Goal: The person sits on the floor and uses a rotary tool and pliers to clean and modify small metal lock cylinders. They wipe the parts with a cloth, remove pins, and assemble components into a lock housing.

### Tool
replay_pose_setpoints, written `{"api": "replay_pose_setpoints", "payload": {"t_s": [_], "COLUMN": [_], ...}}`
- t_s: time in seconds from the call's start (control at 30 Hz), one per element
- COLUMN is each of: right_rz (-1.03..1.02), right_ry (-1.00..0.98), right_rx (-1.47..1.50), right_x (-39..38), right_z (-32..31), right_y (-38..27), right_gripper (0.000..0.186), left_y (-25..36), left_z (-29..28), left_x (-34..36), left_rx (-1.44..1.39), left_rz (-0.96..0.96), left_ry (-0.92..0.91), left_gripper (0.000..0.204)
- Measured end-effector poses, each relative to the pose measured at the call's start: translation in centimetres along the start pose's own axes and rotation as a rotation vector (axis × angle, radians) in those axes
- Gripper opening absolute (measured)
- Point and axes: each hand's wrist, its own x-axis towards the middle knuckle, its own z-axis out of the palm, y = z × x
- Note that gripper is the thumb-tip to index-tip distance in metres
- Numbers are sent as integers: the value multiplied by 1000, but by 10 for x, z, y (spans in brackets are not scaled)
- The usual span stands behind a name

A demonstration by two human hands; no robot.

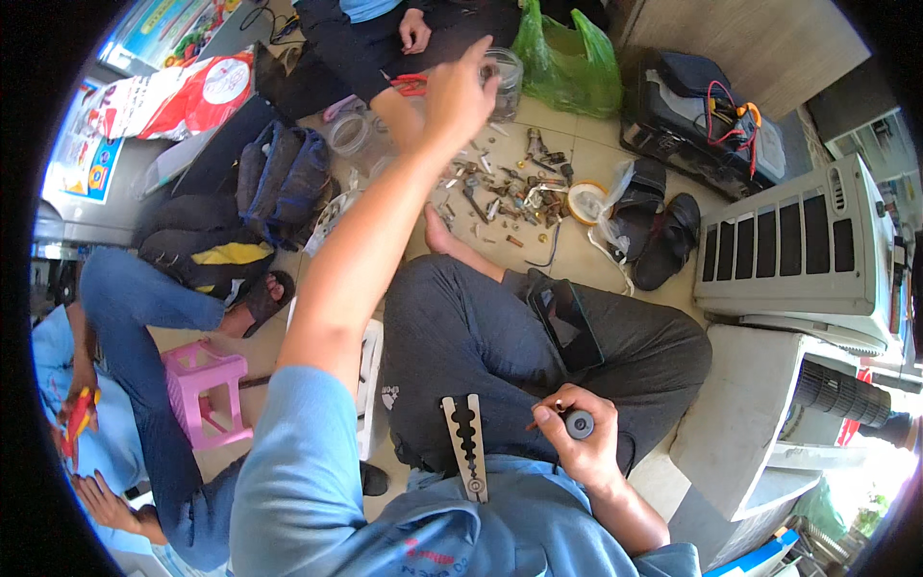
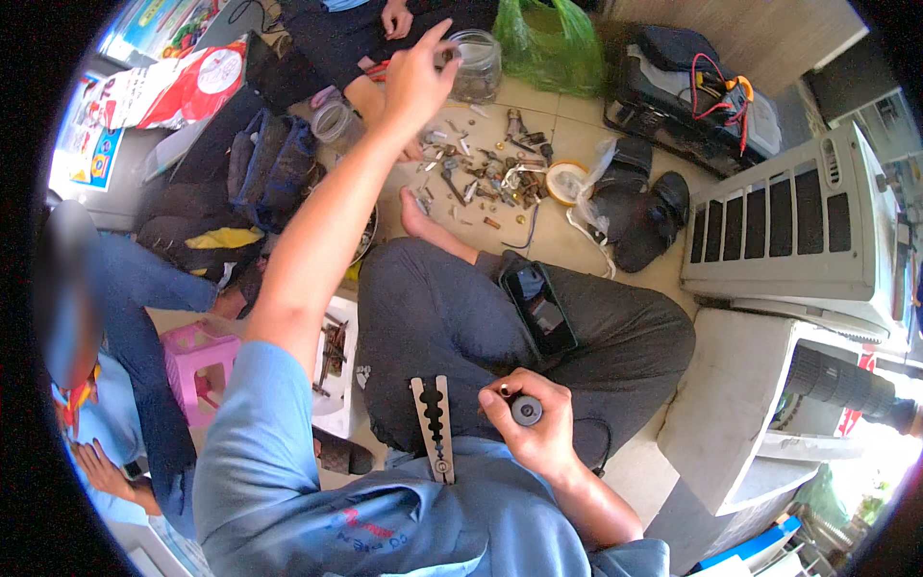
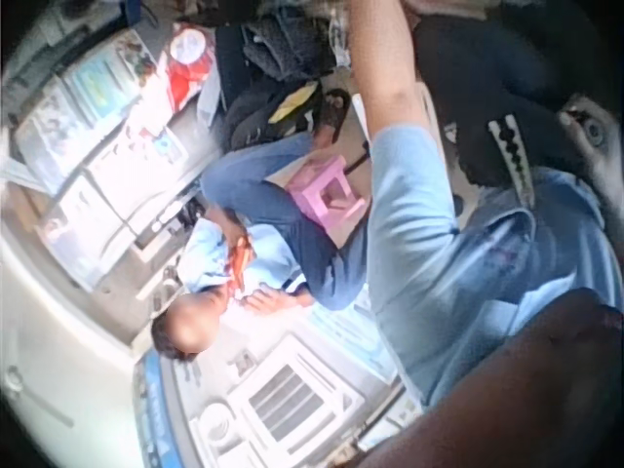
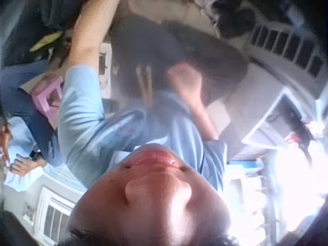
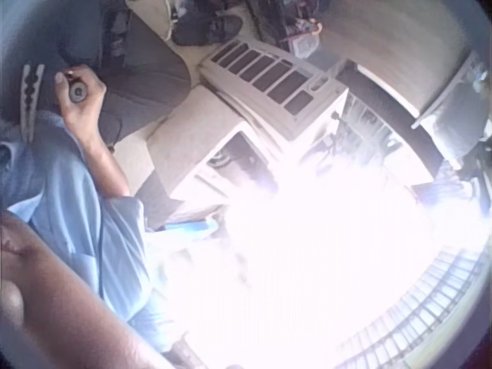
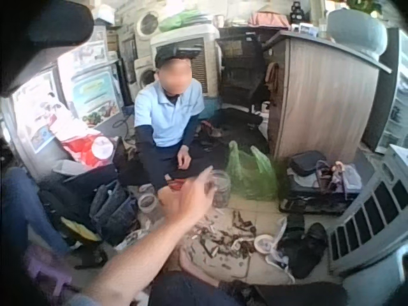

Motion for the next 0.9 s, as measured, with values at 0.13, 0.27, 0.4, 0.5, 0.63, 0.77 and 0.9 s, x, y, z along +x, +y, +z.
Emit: {"api": "replay_pose_setpoints", "payload": {"t_s": [0.13, 0.27, 0.4, 0.5, 0.63, 0.77, 0.9], "right_rz": [14, 59, -19, -122, -247, -123, -147], "right_ry": [16, 70, 113, -22, -346, -496, -508], "right_rx": [-83, -87, -61, -335, -493, -432, -459], "right_x": [1, 9, 8, 10, 11, -3, -5], "right_z": [-7, -9, -7, 14, 48, 82, 81], "right_y": [0, -12, 6, -19, -19, -15, -6], "right_gripper": [9, 6, 9, 11, 38, 62, 52], "left_y": [-31, -30, 96, 129, 148, 111, 93], "left_z": [55, 51, -94, -155, -231, -287, -286], "left_x": [38, 10, -111, -229, -312, -382, -415], "left_rx": [331, -55, -801, -1083, -971, -458, 543], "left_rz": [107, -219, -578, -204, -596, -905, -688], "left_ry": [216, 22, -781, -848, -779, -305, -63], "left_gripper": [63, 60, 57, 39, 28, 29, 35]}}
